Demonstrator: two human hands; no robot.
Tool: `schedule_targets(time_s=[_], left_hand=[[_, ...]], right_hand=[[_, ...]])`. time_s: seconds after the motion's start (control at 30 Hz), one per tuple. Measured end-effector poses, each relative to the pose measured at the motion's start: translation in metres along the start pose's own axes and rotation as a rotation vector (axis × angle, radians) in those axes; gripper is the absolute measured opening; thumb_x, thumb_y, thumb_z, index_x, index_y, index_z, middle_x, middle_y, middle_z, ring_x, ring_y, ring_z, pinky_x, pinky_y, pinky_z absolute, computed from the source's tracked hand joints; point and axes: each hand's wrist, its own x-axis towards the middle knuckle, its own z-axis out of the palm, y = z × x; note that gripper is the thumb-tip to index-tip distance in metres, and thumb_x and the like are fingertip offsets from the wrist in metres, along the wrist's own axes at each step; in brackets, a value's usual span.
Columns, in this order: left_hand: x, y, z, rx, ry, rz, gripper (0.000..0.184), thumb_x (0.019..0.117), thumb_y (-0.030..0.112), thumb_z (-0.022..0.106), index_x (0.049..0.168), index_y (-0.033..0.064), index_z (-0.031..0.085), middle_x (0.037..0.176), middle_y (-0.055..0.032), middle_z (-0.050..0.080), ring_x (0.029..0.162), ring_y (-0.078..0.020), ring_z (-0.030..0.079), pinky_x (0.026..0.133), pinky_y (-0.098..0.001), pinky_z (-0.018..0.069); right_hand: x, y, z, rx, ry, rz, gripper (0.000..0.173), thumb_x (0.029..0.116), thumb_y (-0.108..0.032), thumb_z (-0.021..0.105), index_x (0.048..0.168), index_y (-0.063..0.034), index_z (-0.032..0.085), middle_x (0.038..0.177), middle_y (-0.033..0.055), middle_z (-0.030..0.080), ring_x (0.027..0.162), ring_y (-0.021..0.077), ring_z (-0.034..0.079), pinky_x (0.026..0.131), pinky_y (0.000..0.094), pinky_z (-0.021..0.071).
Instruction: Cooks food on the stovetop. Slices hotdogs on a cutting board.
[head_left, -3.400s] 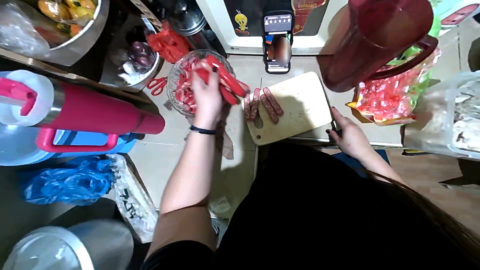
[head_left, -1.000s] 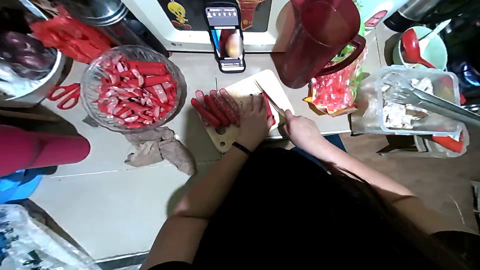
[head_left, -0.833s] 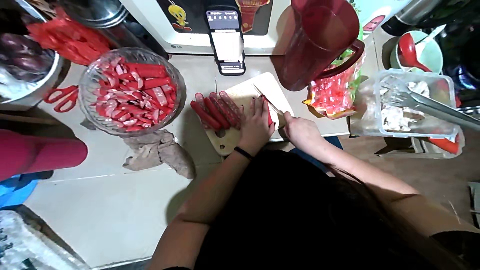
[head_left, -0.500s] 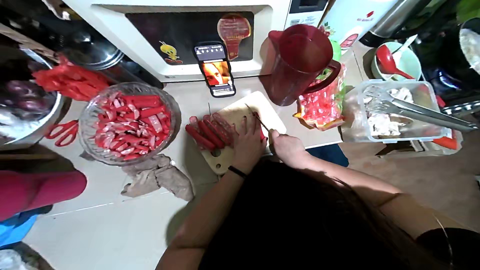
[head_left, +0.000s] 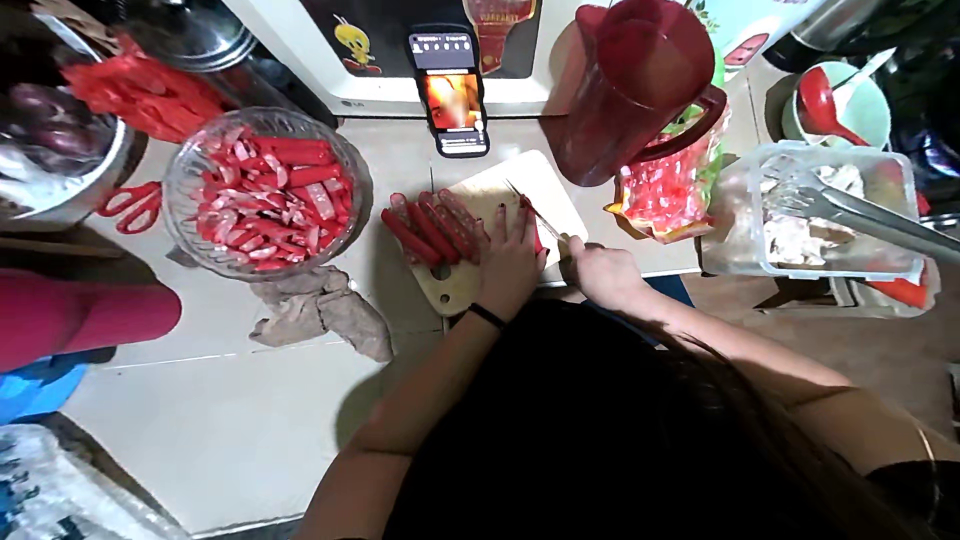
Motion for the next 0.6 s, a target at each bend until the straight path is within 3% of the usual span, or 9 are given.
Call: schedule_targets(time_s=[0.23,0.37,0.6], left_hand=[[0.003,0.001,0.001,0.021,-0.027,-0.023,0.06,0.1052,0.038,0.053,0.157,0.0091,0.043,0.164,-0.0095,0.039,0.155,-0.042,0.025,0.119,-0.0724,0.0113],[-0.001,0.001,0.003,0.026,0.015,-0.016,0.059,0.1065,0.038,0.051,0.157,0.0092,0.042,0.163,-0.0096,0.042,0.154,-0.0435,0.024,0.119,-0.073,0.0123],[-0.002,0.003,0.003,0.005,0.029,-0.027,0.058,0.106,0.036,0.053,0.156,0.0079,0.044,0.162,-0.0102,0.043,0.154,-0.0438,0.024,0.119,-0.0736,0.0105]], right_hand=[[0.007,-0.007,0.013,-0.036,0.047,-0.005,0.022,0.1009,-0.007,0.057,0.123,-0.005,0.056,0.081,0.0185,0.068,0.074,0.0418,0.072,0.056,0.056,0.0548],[0.009,-0.003,0.003,-0.031,0.046,0.01,0.024,0.1036,-0.014,0.053,0.124,-0.0022,0.058,0.087,0.0226,0.07,0.08,0.0453,0.072,0.061,0.0602,0.0555],[-0.003,-0.001,-0.005,-0.037,0.091,-0.041,0.021,0.102,-0.014,0.058,0.12,-0.0033,0.058,0.079,0.0195,0.068,0.071,0.0419,0.071,0.055,0.0562,0.0543]])
